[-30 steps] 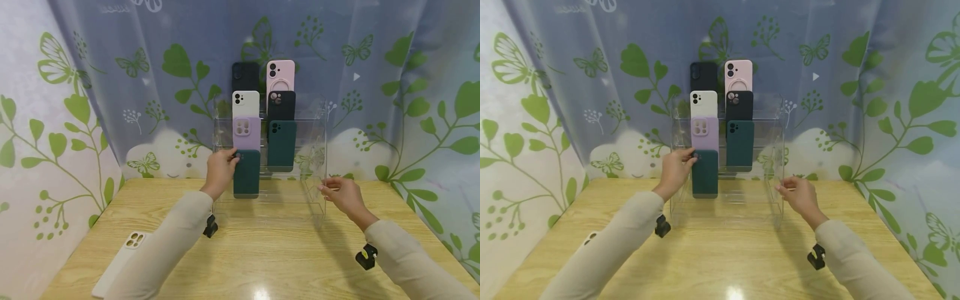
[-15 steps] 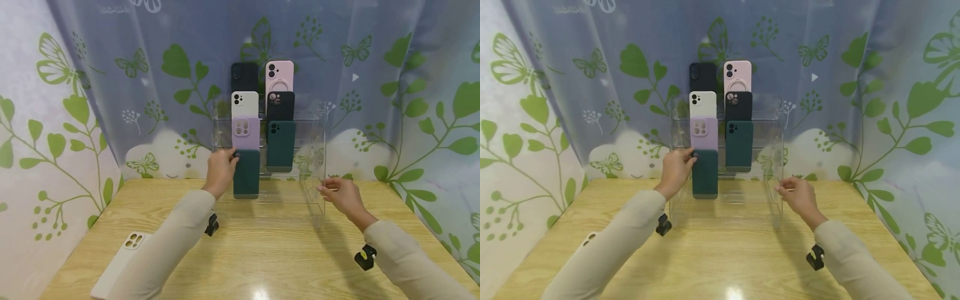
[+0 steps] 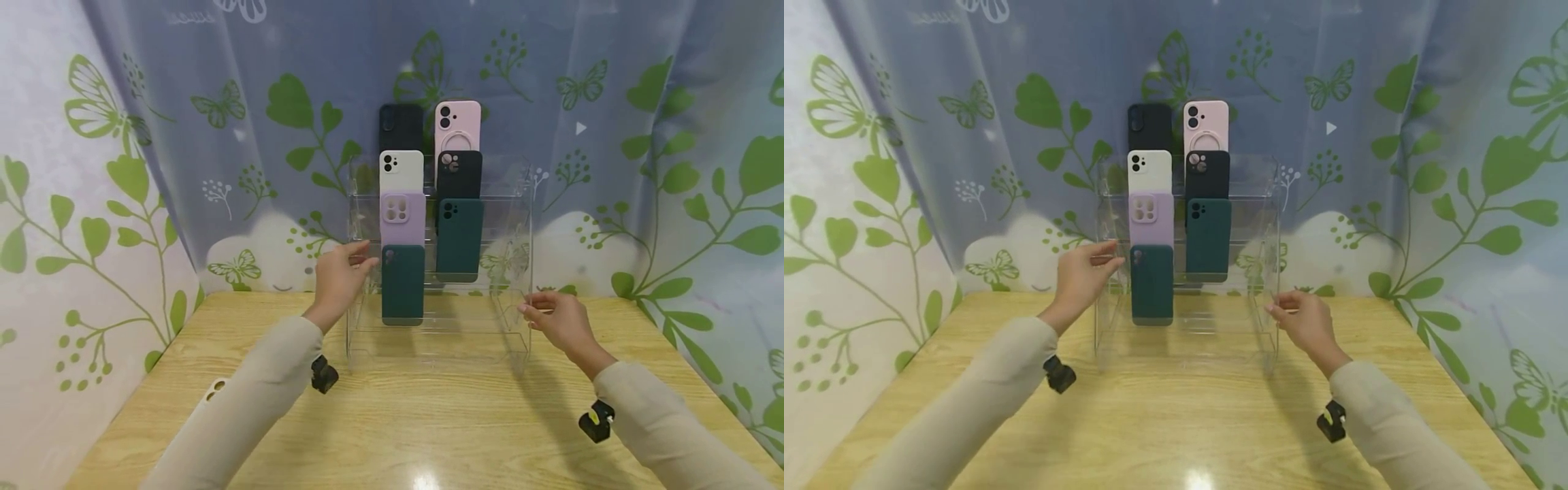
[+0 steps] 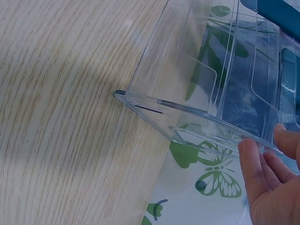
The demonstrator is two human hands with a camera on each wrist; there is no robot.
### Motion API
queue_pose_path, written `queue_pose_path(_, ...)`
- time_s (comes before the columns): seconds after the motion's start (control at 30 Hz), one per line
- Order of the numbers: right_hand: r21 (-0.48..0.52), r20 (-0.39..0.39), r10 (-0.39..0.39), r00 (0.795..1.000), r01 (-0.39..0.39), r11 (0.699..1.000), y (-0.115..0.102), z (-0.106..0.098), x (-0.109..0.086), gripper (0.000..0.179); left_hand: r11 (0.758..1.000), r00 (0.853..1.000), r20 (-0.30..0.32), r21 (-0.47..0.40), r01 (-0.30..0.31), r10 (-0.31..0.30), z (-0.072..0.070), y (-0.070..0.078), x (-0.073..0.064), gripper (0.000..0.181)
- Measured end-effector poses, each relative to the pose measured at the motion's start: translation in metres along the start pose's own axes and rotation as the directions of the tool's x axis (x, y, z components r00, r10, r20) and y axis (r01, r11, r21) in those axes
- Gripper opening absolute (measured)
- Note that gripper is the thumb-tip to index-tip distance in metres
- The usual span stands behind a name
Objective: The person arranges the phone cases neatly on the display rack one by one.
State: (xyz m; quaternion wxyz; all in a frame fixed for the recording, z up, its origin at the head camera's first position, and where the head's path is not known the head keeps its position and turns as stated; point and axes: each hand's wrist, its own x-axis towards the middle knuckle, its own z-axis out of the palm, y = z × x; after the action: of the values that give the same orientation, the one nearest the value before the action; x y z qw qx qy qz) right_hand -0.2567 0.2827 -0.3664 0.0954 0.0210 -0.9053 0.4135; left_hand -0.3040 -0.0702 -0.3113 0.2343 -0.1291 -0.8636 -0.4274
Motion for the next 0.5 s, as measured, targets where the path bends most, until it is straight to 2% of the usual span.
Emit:
queue_pose_path(0.13, 0.000, 0.000, -0.006, 1.000, 0.006, 1.000, 0.001, 0.000, 0.001, 0.042, 0.998, 0.998, 0.033, 0.025, 0.051, -0.052, -0.026, -0.017, -0.009, 0.039)
queue_pose_path(0.23, 0.005, 0.001, -0.006, 1.000, 0.006, 1.000, 0.002, 0.000, 0.001, 0.042, 0.995, 0.994, 0.059, 0.053, 0.089, -0.092, -0.045, -0.036, -0.019, 0.043)
queue_pose_path(0.5, 0.012, 0.001, -0.013, 1.000, 0.013, 1.000, 0.001, 0.000, 0.000, 0.041, 0.973, 0.975, 0.107, 0.148, 0.176, -0.193, -0.090, -0.085, -0.059, 0.049)
